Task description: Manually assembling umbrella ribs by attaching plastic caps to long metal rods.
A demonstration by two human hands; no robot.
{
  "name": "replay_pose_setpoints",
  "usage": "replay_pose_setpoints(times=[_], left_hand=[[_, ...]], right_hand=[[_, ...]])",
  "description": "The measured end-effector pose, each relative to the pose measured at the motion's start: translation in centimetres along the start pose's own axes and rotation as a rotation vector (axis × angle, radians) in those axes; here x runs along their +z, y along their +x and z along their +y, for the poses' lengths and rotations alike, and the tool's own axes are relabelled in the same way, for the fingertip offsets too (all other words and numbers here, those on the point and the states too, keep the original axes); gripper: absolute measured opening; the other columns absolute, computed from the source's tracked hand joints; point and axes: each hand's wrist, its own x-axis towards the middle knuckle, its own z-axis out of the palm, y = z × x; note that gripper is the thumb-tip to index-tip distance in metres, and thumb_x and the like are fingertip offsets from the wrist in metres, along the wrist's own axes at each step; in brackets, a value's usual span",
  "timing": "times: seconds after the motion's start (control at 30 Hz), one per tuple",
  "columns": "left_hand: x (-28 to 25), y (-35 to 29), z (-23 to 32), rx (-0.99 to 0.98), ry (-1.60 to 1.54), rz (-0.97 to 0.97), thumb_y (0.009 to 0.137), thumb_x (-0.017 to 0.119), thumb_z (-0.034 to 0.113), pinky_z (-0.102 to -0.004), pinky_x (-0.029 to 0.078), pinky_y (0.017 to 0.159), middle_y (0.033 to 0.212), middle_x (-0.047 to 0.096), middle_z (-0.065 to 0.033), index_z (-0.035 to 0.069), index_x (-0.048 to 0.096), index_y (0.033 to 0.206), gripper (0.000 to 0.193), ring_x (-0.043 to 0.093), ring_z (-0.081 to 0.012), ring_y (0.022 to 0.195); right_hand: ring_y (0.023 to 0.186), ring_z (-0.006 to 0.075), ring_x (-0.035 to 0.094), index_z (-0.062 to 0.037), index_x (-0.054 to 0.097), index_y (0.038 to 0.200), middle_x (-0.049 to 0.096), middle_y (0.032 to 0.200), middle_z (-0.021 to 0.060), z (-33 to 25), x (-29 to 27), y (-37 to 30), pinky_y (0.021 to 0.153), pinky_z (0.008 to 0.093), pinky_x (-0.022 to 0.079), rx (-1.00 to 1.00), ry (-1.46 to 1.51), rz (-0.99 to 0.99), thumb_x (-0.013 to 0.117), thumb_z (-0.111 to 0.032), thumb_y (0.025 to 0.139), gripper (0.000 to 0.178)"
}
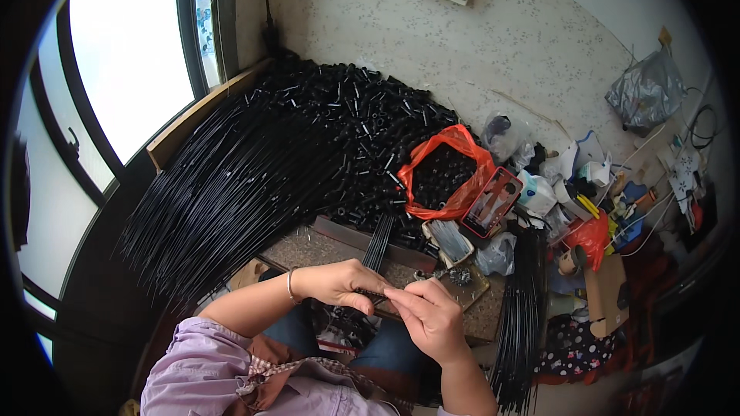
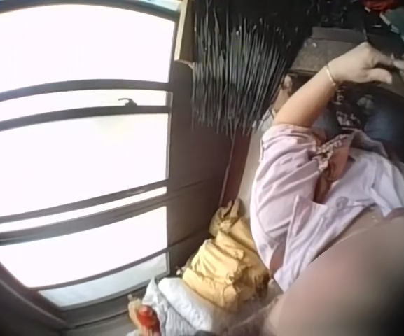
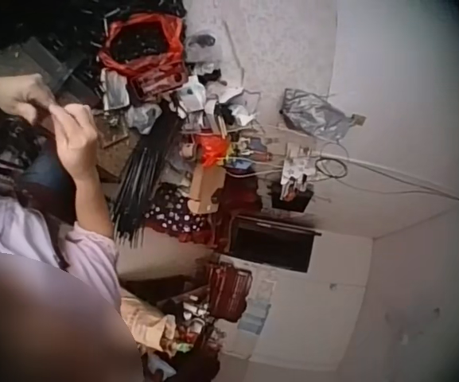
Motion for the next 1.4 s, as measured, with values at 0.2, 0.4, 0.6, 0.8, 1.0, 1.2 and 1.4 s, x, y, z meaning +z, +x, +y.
replay_pose_setpoints(times=[0.2, 0.4, 0.6, 0.8, 1.0, 1.2, 1.4], left_hand=[[0.1, -0.2, -0.1, 0.014, -0.052, 0.008, 0.085, 0.055, 0.038, -0.0390, 0.048, 0.078, 0.100, 0.061, -0.0219, -0.005, 0.058, 0.107, 0.048, 0.060, -0.0363, 0.092], [0.0, -0.1, 0.2, 0.006, 0.066, 0.028, 0.085, 0.057, 0.035, -0.0392, 0.049, 0.074, 0.095, 0.061, -0.0226, -0.005, 0.059, 0.102, 0.044, 0.060, -0.0371, 0.087], [0.0, 0.2, 0.2, 0.049, 0.062, 0.067, 0.084, 0.059, 0.036, -0.0368, 0.048, 0.064, 0.081, 0.062, -0.0194, -0.003, 0.061, 0.098, 0.041, 0.061, -0.0342, 0.074], [-0.2, 0.5, 1.4, -0.079, 0.101, 0.080, 0.083, 0.062, 0.031, -0.0344, 0.047, 0.060, 0.077, 0.062, -0.0175, 0.000, 0.062, 0.095, 0.033, 0.061, -0.0327, 0.070], [2.5, -0.6, -2.2, -0.272, 0.150, 0.165, 0.076, 0.066, 0.037, -0.0518, 0.039, 0.084, 0.113, 0.057, -0.0167, 0.005, 0.065, 0.089, 0.034, 0.052, -0.0288, 0.107], [5.5, -4.6, -6.4, -0.507, 0.976, 0.014, 0.067, 0.067, 0.052, -0.0662, 0.021, 0.096, 0.147, 0.013, -0.0186, 0.011, 0.035, 0.135, 0.086, 0.013, -0.0381, 0.135], [5.2, -4.9, -7.0, -0.419, 1.098, -0.122, 0.060, 0.067, 0.042, -0.0596, 0.023, 0.100, 0.145, 0.014, -0.0236, 0.005, 0.023, 0.140, 0.098, 0.017, -0.0354, 0.135]], right_hand=[[0.066, 0.0198, 0.054, -0.0047, 0.068, 0.090, 0.056, 0.073, 0.0049, 0.3, 0.3, -0.4, 0.058, 0.0282, 0.044, 0.058, 0.081, -0.003, 0.069, 0.004, 0.067, 0.025], [0.067, 0.0186, 0.055, -0.0028, 0.067, 0.088, 0.056, 0.075, 0.0062, -1.2, 0.3, 0.4, 0.059, 0.0277, 0.045, -0.089, -0.176, -0.015, 0.068, 0.007, 0.067, 0.023], [0.067, 0.0189, 0.054, -0.0027, 0.063, 0.098, 0.056, 0.075, 0.0072, -0.6, 0.5, 1.4, 0.060, 0.0282, 0.045, -0.078, 0.044, 0.016, 0.065, 0.006, 0.071, 0.028], [0.069, 0.0194, 0.056, -0.0005, 0.061, 0.102, 0.058, 0.083, 0.0082, -0.1, 0.5, 1.4, 0.063, 0.0293, 0.047, 0.043, 0.176, -0.058, 0.064, 0.002, 0.075, 0.028], [0.079, 0.0246, 0.055, -0.0028, 0.063, 0.103, 0.057, 0.090, 0.0107, -1.4, 1.5, 2.4, 0.069, 0.0319, 0.047, -0.158, -0.136, -0.095, 0.064, 0.003, 0.073, 0.031], [0.075, 0.0260, 0.059, -0.0016, 0.064, 0.089, 0.061, 0.085, 0.0104, -1.0, 0.6, 1.6, 0.065, 0.0323, 0.048, 0.050, -0.055, -0.015, 0.063, 0.007, 0.069, 0.022], [0.075, 0.0238, 0.062, -0.0019, 0.065, 0.095, 0.063, 0.082, 0.0111, -3.4, 2.5, 0.2, 0.067, 0.0313, 0.050, -0.098, 0.515, -0.557, 0.063, -0.003, 0.077, 0.018]])
